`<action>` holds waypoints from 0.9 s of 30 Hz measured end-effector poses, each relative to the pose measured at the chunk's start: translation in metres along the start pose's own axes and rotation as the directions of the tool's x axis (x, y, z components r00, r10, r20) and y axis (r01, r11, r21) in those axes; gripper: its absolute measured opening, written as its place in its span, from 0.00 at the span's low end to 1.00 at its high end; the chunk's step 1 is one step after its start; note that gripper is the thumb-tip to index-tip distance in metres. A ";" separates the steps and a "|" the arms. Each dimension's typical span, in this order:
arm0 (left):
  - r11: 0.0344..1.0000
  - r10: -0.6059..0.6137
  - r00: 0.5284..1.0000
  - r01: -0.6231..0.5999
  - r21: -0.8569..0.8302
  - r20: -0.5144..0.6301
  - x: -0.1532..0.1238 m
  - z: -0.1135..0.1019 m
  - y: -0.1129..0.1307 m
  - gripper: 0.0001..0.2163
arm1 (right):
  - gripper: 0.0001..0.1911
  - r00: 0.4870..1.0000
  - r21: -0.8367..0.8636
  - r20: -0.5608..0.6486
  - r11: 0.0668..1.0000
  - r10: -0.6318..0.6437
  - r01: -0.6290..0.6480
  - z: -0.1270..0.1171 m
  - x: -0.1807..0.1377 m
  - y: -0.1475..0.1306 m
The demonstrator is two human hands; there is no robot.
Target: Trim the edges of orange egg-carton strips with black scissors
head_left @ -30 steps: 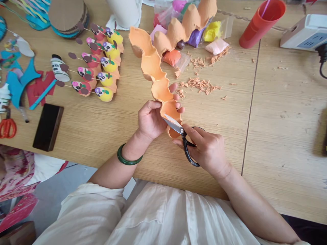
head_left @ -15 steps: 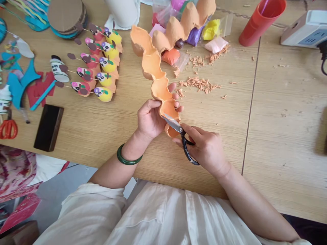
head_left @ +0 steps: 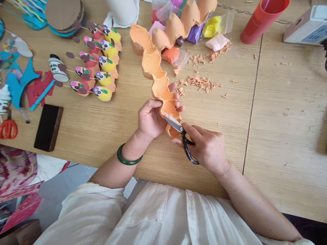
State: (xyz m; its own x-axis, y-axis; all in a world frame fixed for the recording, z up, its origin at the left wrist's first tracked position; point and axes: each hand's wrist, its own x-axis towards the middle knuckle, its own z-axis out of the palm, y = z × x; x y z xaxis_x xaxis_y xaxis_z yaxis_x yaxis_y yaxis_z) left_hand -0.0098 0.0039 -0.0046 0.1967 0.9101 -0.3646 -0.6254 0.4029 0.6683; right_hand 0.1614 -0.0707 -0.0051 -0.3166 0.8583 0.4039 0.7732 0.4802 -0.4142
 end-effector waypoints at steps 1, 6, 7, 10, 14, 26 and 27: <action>1.000 -0.001 1.000 0.001 -0.007 -0.009 0.000 0.000 0.000 0.21 | 0.24 1.000 0.009 0.007 1.000 0.005 -0.005 0.000 0.000 0.000; 1.000 0.002 0.999 -0.003 -0.020 -0.037 0.001 -0.001 0.001 0.19 | 0.28 0.988 0.133 0.044 0.980 0.145 -0.150 -0.002 0.001 0.005; 1.000 0.009 0.999 -0.010 -0.027 -0.033 0.001 -0.001 0.001 0.19 | 0.29 0.981 0.156 0.041 0.968 0.191 -0.196 -0.003 0.002 0.007; 0.997 0.044 0.999 -0.045 -0.057 -0.017 0.002 -0.001 0.003 0.20 | 0.32 0.940 0.205 0.044 0.917 0.340 -0.341 -0.007 0.006 0.012; 0.996 0.060 0.998 -0.060 -0.063 -0.015 0.003 0.000 0.005 0.21 | 0.34 0.891 0.307 0.088 0.839 0.445 -0.449 -0.011 0.008 0.015; 0.992 0.124 0.990 -0.125 -0.014 -0.071 0.000 0.003 0.006 0.16 | 0.31 0.851 0.421 0.072 0.758 0.520 -0.498 -0.007 0.008 0.020; 0.992 0.127 0.989 -0.129 -0.014 -0.073 0.000 0.004 0.006 0.15 | 0.31 0.853 0.416 0.072 0.762 0.516 -0.496 -0.007 0.008 0.020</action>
State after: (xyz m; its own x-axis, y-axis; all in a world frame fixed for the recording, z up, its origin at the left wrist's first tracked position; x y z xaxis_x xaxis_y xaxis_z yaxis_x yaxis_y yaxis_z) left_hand -0.0107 0.0068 0.0018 0.0599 0.9445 -0.3231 -0.6564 0.2811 0.7001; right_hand 0.1778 -0.0558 -0.0044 0.0893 0.9934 0.0718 0.5177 0.0153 -0.8554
